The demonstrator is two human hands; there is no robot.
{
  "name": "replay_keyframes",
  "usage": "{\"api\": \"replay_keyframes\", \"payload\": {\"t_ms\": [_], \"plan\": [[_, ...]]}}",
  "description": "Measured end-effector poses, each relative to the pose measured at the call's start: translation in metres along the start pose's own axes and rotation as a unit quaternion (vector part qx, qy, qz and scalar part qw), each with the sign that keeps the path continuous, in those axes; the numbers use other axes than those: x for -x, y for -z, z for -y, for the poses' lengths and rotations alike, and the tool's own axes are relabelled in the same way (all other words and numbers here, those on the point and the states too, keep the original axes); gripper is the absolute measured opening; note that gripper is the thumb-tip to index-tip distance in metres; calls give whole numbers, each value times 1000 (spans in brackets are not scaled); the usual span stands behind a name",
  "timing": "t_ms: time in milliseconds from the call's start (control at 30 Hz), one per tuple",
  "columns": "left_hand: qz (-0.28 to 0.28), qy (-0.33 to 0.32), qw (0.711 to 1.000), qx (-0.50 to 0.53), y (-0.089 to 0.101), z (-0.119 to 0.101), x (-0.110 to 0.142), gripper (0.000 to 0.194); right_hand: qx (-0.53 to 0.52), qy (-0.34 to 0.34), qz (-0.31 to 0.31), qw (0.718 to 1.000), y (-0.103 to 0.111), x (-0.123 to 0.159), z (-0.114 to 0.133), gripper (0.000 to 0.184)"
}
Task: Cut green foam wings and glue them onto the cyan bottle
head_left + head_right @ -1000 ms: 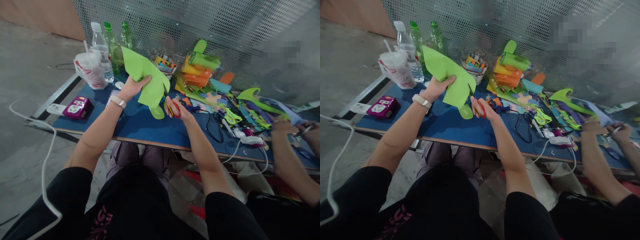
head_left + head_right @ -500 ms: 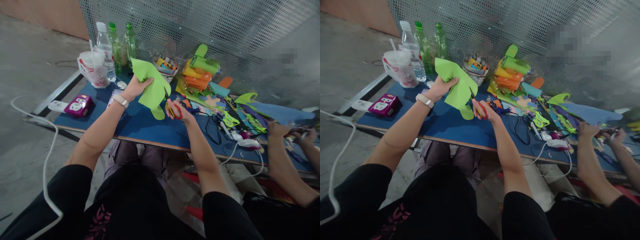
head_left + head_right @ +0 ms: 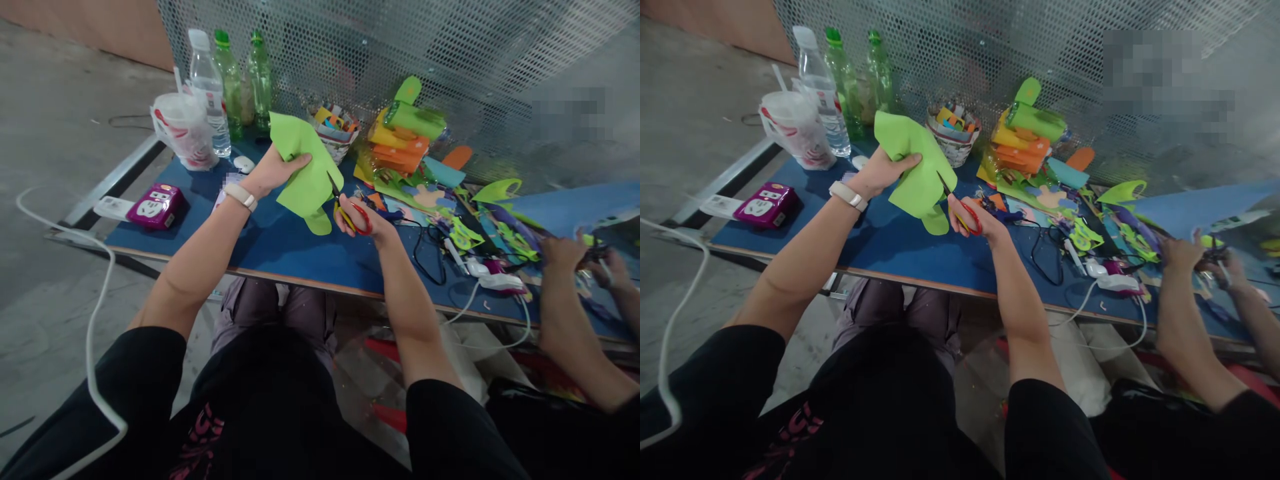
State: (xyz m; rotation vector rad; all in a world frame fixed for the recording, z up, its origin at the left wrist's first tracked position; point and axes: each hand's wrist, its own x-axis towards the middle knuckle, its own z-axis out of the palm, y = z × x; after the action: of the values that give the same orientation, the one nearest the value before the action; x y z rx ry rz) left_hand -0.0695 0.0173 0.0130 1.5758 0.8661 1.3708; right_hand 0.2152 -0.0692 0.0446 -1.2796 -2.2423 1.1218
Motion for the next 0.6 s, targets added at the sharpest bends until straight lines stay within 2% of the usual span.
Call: {"api": "replay_keyframes", "payload": {"t_ms": [233,367,500,600], "plan": [[37,19,999,-19,-2,-12,7,37,-4,15,17,1000,3,0,-1,104],[33,35,999,-26,2,-14,8,44,-2,20,23,1000,2,-3,-6,101],[15,81,997,-13,10,-16,4,58,-28,10,-46,998,-1,-9,-15,102],[-38,94,995,4,11,-23,2,68,-72,15,-121,990,-4,-17,-20,107]]}}
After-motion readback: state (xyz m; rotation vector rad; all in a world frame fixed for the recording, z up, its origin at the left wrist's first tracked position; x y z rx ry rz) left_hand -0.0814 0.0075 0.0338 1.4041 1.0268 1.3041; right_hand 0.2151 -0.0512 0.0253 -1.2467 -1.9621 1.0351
